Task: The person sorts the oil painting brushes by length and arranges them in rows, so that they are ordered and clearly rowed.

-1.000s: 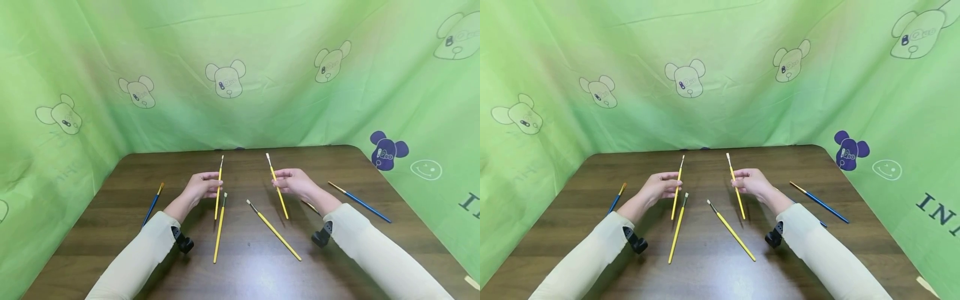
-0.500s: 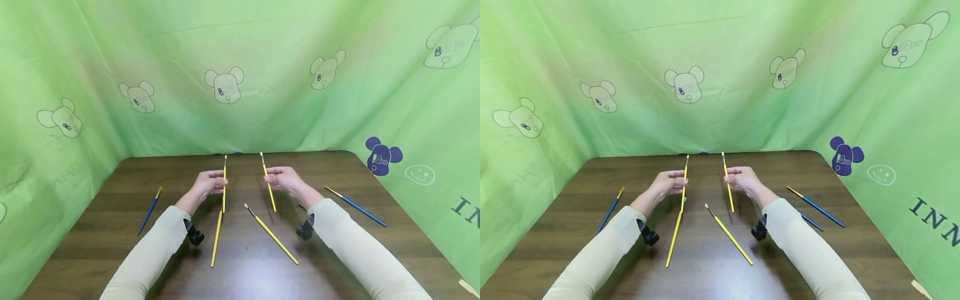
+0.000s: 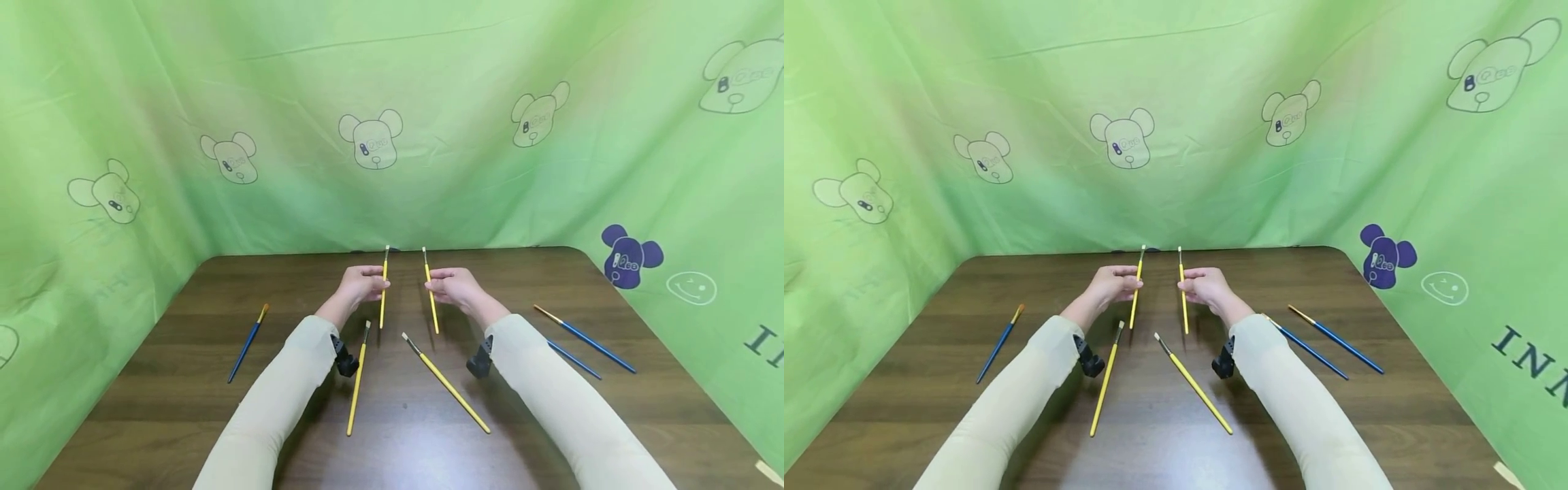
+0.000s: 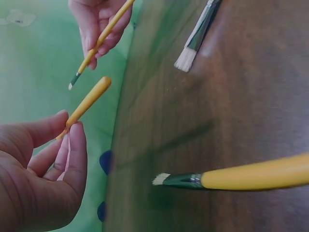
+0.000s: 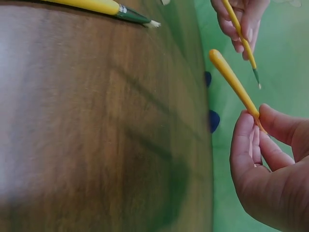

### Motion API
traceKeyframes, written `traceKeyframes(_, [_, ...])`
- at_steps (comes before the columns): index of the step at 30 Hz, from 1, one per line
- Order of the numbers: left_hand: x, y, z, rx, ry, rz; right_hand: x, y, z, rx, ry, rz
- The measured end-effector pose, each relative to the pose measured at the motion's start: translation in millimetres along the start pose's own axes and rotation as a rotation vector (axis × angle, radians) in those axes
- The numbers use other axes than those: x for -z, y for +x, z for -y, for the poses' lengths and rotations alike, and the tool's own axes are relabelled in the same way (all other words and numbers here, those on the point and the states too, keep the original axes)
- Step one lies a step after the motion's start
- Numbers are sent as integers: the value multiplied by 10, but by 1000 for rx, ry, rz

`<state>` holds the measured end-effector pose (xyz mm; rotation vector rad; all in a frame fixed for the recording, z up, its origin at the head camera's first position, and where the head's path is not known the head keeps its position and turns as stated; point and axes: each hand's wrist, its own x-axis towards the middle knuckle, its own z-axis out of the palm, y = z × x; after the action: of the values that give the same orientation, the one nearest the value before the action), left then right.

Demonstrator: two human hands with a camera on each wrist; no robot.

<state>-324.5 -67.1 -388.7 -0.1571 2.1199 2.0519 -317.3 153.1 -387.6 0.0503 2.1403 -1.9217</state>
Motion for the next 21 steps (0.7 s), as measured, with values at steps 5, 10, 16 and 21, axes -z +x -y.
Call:
traceKeyframes(5, [-49, 112, -16, 5, 4, -20, 18, 72, 10, -32, 8, -28])
traceKeyframes(10, [-95, 217, 7, 12, -11, -15, 22, 114, 3, -42, 39, -63])
traceKeyframes(16, [-165, 281, 35, 22, 4, -18, 39, 218, -62, -42, 51, -99])
traceKeyframes(21, [-224, 315, 74, 8, 11, -39, 18, 280, -104, -32, 67, -142])
